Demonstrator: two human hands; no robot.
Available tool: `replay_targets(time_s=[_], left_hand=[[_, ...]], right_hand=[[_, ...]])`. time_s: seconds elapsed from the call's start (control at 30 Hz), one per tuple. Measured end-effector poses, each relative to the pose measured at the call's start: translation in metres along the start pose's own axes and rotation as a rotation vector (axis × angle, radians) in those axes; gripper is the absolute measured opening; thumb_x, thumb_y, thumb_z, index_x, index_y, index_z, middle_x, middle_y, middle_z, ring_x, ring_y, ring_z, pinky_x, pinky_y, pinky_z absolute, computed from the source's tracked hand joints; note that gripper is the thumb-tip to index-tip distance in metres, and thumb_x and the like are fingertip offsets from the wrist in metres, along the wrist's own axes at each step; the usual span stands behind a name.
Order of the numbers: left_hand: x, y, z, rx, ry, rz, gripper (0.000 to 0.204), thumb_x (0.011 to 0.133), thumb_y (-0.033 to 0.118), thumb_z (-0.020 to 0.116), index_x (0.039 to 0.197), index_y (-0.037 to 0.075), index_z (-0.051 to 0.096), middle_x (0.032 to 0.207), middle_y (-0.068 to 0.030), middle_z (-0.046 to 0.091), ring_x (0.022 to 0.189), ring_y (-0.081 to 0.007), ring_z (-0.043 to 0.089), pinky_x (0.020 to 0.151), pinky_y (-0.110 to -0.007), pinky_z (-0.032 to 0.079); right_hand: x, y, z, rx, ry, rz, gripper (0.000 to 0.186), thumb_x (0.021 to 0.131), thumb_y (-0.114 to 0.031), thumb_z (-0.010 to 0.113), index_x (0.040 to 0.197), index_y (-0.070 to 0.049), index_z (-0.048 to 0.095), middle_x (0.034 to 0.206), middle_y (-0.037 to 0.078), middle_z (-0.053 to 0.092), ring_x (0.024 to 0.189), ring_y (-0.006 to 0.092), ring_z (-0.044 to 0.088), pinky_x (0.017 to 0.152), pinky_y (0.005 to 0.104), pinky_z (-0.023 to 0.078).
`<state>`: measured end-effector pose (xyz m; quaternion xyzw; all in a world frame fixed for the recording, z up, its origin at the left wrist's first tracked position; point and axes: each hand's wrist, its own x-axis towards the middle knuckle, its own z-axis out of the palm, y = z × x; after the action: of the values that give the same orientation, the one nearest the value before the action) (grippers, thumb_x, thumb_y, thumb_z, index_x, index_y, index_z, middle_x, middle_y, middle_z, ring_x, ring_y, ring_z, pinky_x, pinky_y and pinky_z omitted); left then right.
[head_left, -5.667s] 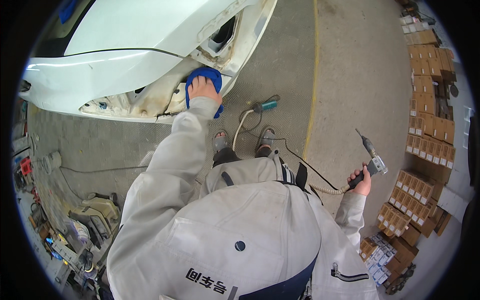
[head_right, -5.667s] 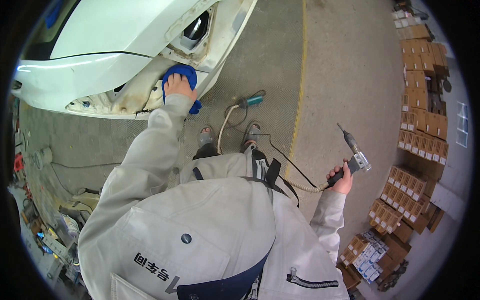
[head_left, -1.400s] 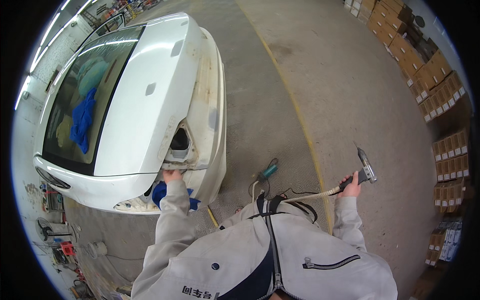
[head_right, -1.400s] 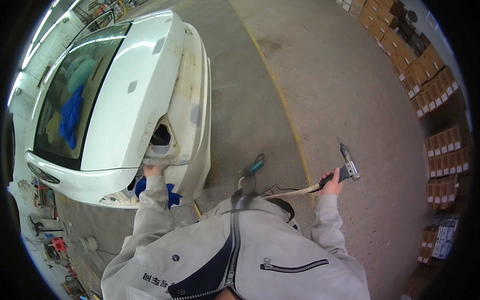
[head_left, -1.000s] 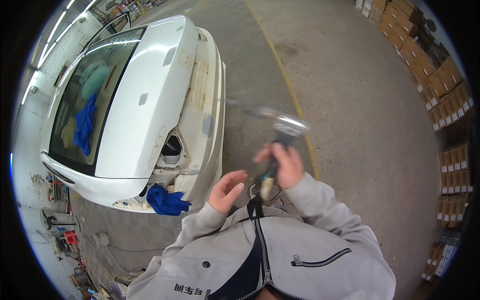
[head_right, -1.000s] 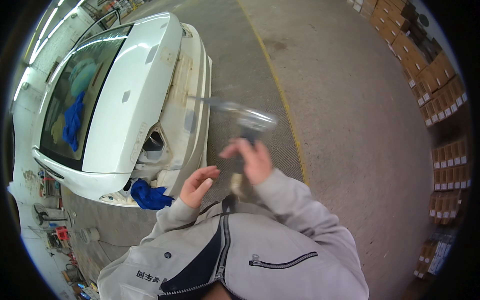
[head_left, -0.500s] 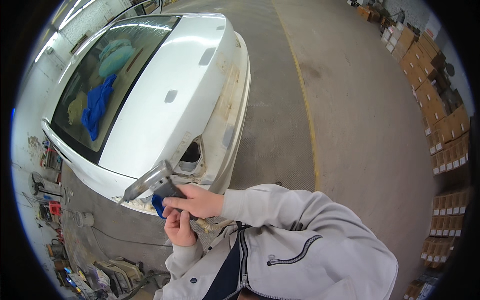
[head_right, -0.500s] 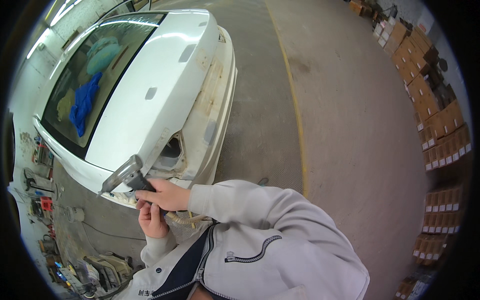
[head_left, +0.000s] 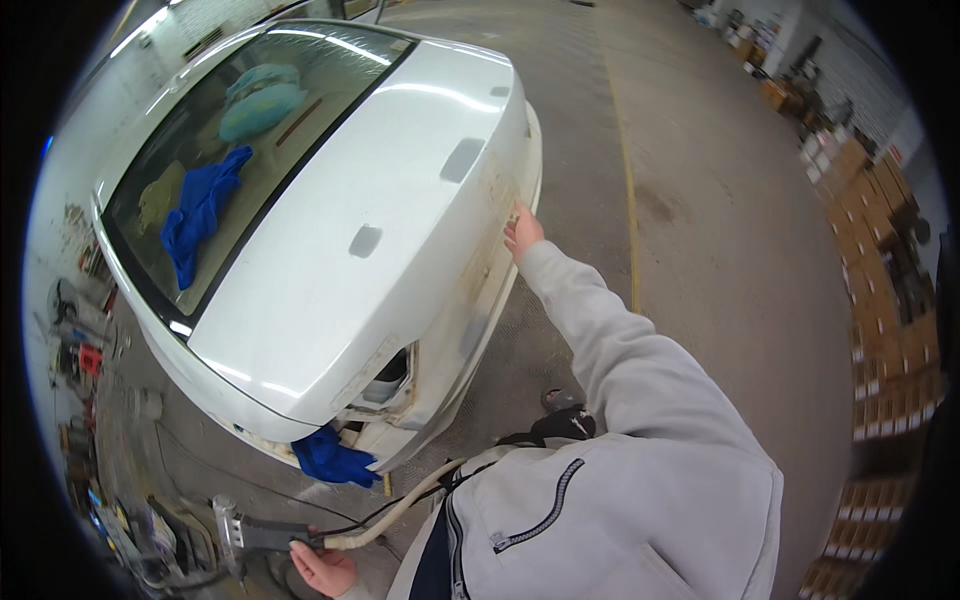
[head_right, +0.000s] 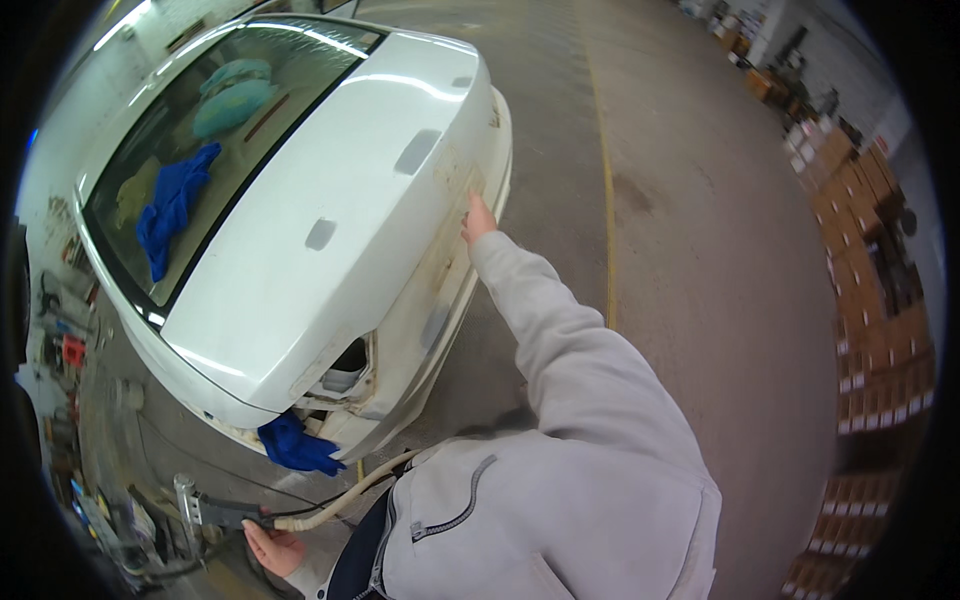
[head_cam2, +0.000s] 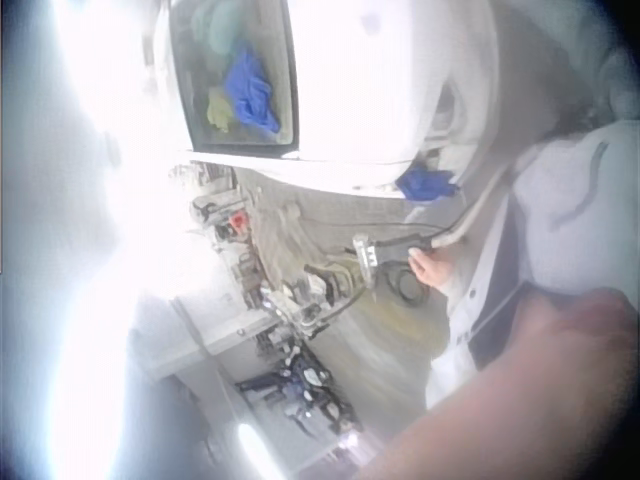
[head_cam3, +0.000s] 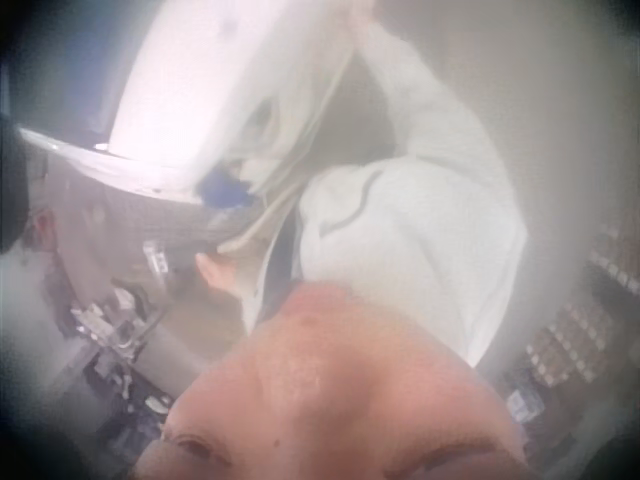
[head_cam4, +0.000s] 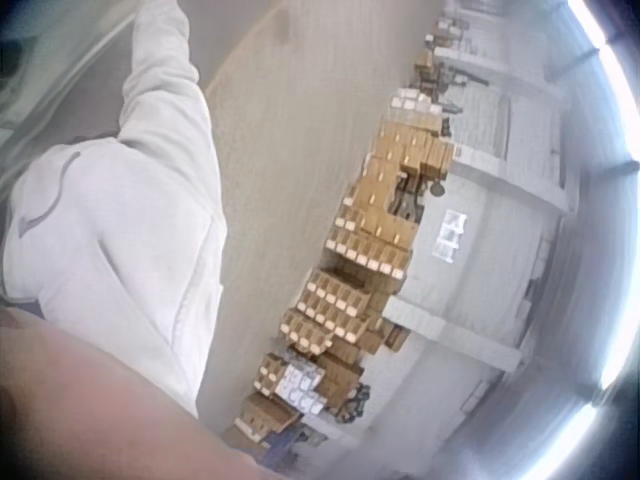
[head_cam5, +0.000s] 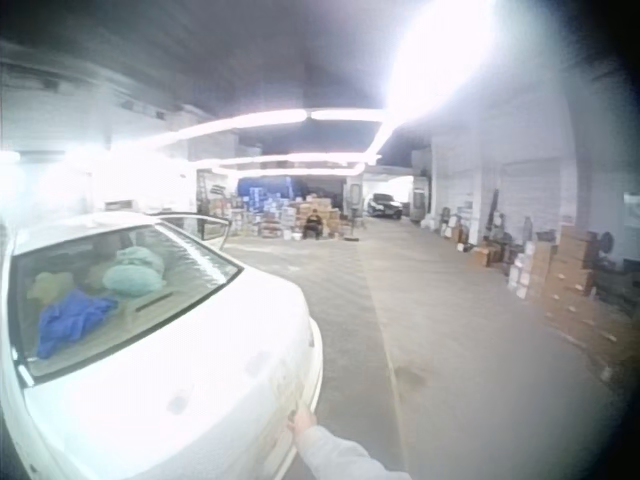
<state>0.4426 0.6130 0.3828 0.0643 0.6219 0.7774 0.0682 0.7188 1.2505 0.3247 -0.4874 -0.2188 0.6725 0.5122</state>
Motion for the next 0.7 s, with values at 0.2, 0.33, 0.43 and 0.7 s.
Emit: replay_targets(time_s=[0.2,0.33,0.43,0.7], left_hand=[[-0.135,0.038,0.016,-0.079,0.369,-0.259,0.047,0.098,0.048,0.070,0.116,0.004,0.071,0.092,-0.0047,0.072,0.074,-0.0162,0.066,0.064,-0.032,0.054],[-0.233,0.061,0.044,-0.061,0.598,-0.294,0.044,0.099,0.048,0.069,0.110,0.006,0.071,0.088,-0.0020,0.072,0.071,-0.0142,0.064,0.061,-0.030,0.053],[-0.293,0.070,0.045,-0.036,0.643,-0.243,0.042,0.099,0.047,0.069,0.109,0.006,0.072,0.089,-0.0024,0.072,0.073,-0.0144,0.064,0.063,-0.029,0.053],[-0.424,0.064,0.042,-0.085,0.991,-0.142,0.042,0.097,0.043,0.073,0.116,0.006,0.070,0.095,-0.0045,0.072,0.078,-0.0163,0.065,0.069,-0.030,0.053]], right_hand=[[0.105,-0.011,0.023,0.232,-0.265,0.273,0.099,0.087,-0.071,0.065,0.148,0.005,0.043,0.144,0.015,0.053,0.129,0.0258,0.053,0.109,0.0401,0.044],[0.135,-0.009,0.014,0.230,-0.330,0.432,0.093,0.083,-0.070,0.072,0.141,0.001,0.051,0.135,0.011,0.058,0.126,0.0254,0.056,0.108,0.0408,0.045],[0.145,-0.005,0.013,0.273,-0.464,0.347,0.091,0.083,-0.067,0.076,0.141,-0.001,0.052,0.129,0.010,0.061,0.122,0.0259,0.059,0.109,0.0425,0.045],[0.154,-0.058,0.021,0.129,-0.324,0.251,0.082,0.092,-0.070,0.061,0.150,-0.013,0.048,0.148,0.009,0.052,0.134,0.0293,0.050,0.114,0.0475,0.041]])
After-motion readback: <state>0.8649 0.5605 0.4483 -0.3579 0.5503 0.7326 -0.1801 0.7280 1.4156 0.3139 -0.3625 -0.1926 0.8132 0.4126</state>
